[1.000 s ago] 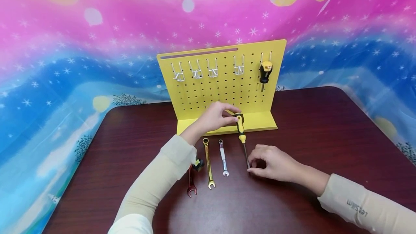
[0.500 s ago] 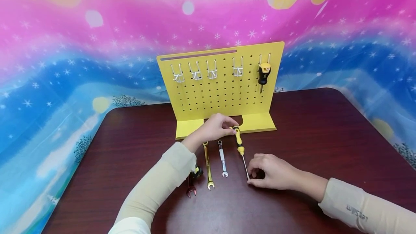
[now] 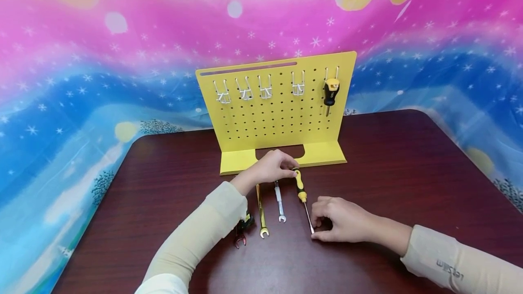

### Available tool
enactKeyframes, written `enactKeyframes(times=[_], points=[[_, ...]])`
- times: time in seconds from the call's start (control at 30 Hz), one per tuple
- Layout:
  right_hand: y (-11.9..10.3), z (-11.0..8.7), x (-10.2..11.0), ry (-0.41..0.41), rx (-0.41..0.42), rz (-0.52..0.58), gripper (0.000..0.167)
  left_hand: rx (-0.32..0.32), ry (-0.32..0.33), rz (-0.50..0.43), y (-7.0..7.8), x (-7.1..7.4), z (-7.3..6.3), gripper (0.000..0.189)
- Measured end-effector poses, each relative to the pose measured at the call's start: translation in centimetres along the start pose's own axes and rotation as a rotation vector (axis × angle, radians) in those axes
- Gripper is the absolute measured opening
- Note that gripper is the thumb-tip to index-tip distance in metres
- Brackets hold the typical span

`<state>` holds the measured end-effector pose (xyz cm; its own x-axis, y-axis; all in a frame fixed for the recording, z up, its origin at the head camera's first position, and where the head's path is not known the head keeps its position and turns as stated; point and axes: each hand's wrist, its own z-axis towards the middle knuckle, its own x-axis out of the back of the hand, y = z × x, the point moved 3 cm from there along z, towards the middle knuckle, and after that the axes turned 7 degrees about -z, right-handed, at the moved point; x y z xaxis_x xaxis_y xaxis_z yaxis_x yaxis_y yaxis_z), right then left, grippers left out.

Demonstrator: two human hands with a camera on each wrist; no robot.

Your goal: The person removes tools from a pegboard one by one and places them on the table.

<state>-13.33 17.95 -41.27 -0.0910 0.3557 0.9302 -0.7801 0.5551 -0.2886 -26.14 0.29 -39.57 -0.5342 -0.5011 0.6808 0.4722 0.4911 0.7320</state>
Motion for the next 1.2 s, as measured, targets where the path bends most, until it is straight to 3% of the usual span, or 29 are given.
enactKeyframes(times=[0.27, 0.57, 0.8, 1.2], points=[[-0.2, 0.1, -0.1, -0.02, 0.028, -0.014, 0.025, 0.004, -0.052, -0.003, -0.2, -0.7, 0.1, 0.028], [0.1, 0.1, -0.4, -0.084, -0.018, -0.009, 0.03, 0.012, -0.05, 0.03, -0.1, -1.0, 0.2, 0.027], [0.1, 0.3, -0.5, -0.095, -0.005, -0.01, 0.031, 0.01, -0.051, 0.037, 0.1, -1.1, 0.2, 0.026], [0.0, 0.4, -0.1, -0.132, -0.045, 0.034, 0.024, -0.028, -0.034, 0.083, 0.0, -0.7, 0.3, 0.026]])
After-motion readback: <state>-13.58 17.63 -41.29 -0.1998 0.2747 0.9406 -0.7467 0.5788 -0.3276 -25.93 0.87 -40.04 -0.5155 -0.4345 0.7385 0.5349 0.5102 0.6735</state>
